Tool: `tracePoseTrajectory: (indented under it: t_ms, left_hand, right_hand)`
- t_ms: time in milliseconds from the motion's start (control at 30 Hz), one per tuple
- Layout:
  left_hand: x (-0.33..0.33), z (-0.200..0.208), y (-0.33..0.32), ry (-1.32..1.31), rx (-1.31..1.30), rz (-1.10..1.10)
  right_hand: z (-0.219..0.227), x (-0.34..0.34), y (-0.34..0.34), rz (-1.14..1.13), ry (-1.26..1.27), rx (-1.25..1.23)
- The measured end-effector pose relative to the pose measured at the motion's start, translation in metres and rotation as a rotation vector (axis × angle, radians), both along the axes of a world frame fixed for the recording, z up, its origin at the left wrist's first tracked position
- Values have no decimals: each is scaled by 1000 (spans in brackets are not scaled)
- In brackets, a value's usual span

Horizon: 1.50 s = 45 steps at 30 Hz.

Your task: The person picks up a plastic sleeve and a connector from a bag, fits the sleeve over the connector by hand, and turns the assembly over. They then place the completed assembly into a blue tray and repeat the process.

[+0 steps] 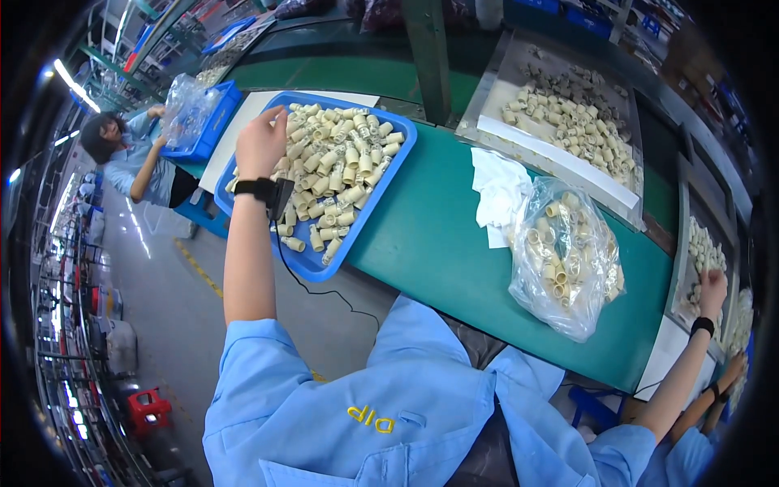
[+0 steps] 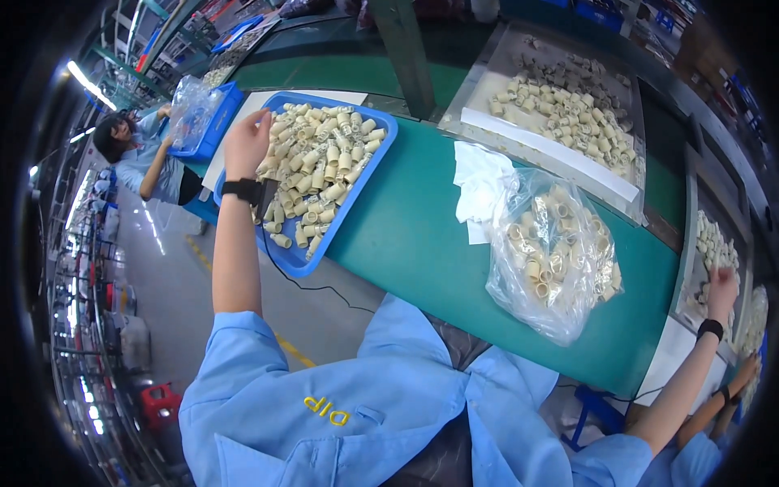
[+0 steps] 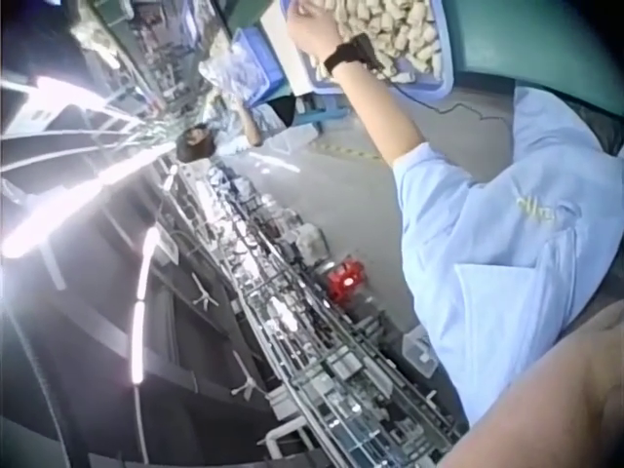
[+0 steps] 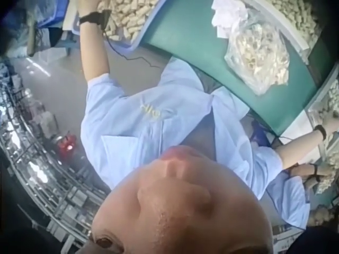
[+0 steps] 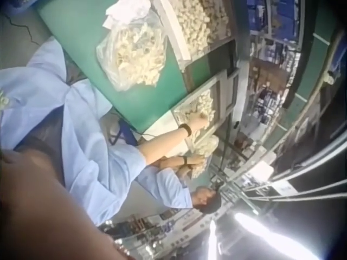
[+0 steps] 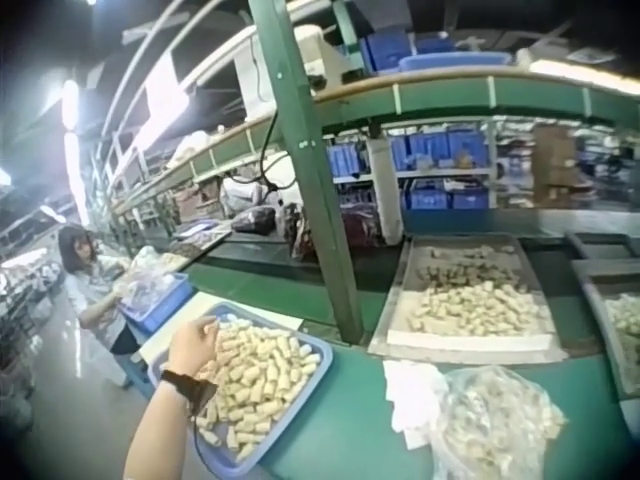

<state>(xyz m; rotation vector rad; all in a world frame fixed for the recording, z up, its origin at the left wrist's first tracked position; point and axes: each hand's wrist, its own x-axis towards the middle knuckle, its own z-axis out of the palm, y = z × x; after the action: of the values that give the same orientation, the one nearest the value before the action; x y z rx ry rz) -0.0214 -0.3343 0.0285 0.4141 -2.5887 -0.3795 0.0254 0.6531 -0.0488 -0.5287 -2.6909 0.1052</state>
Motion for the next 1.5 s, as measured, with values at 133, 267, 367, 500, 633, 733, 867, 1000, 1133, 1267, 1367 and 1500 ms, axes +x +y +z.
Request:
tracePoseTrajectory:
  t_ms: [133, 267, 367, 500, 633, 733, 867, 1000, 1133, 1267, 1367, 1500]
  left_hand:
    - [43, 37, 116, 77, -26, -529]
    - [70, 26, 234, 34, 116, -1090]
    - [61, -12, 297, -20, 18, -1256]
    - [15, -58, 355, -21, -30, -1198]
    - [4, -68, 370, -88, -24, -1040]
    - [-8, -77, 365, -117, 47, -1021]
    - [-11, -95, 362, -10, 151, -1081]
    - [-6, -72, 348, -106, 218, -1156]
    - [-5, -45, 328, -76, 277, -1382]
    - [7, -40, 328, 154, 596, -1563]
    - [19, -49, 349, 468, 1016, -1500]
    - [21, -58, 357, 356, 717, -1253]
  right_hand:
    - [47, -5, -110, 447, 276, -562]
    - [79, -14, -288, 752, 204, -714]
    - [80, -18, -354, 815, 190, -922]
    - [46, -25, -371, 845, 219, -1164]
    - [27, -20, -375, 856, 183, -1226]
    - [25, -14, -379, 867, 198, -1256]
    - [22, -4, -372, 818, 228, -1239]
    - [24, 3, -371, 877, 278, -1100]
    - [21, 13, -376, 973, 334, -1065]
    - [34, 23, -391, 1107, 495, -940]
    - [47, 26, -409, 1193, 492, -672]
    - [45, 13, -421, 1169, 521, -517]
